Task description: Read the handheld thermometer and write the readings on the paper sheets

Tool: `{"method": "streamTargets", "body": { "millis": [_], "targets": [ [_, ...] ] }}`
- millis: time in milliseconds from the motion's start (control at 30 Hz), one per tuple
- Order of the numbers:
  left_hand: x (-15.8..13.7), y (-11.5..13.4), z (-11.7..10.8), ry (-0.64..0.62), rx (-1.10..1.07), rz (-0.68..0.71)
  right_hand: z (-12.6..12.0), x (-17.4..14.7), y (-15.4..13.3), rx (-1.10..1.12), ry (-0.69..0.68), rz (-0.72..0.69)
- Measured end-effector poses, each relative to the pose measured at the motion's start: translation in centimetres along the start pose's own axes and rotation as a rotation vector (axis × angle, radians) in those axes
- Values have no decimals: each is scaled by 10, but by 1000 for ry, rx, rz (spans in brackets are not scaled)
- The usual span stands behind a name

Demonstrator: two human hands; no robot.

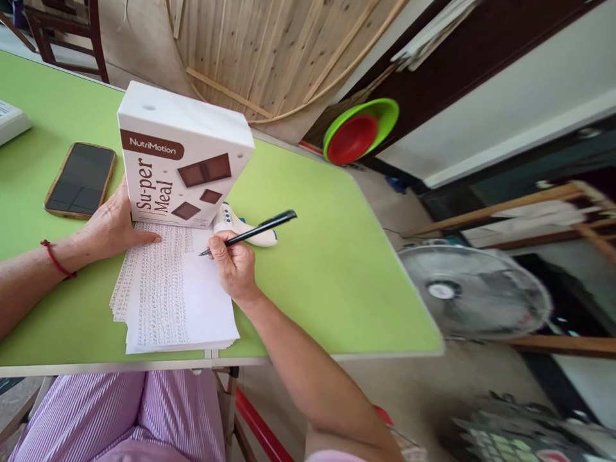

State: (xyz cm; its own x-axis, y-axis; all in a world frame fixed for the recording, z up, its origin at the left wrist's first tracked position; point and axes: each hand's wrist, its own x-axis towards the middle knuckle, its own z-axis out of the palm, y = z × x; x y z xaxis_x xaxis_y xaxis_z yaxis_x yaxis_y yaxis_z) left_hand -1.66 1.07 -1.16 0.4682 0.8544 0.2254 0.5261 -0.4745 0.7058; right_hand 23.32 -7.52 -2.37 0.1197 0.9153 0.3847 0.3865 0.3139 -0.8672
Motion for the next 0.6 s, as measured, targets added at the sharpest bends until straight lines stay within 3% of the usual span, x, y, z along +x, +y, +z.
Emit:
{"method": "streamTargets", "body": {
  "millis": [167,433,600],
  "targets": [
    [2,-5,-2,-8,-11,16,-18,10,-5,8,-80,-163],
    [4,-1,-7,-13,-2,-8,-83,28,-20,-199,-504,69],
    [4,12,-10,-5,4,-36,-108,33,-12,-377,-592,17]
  ]
}}
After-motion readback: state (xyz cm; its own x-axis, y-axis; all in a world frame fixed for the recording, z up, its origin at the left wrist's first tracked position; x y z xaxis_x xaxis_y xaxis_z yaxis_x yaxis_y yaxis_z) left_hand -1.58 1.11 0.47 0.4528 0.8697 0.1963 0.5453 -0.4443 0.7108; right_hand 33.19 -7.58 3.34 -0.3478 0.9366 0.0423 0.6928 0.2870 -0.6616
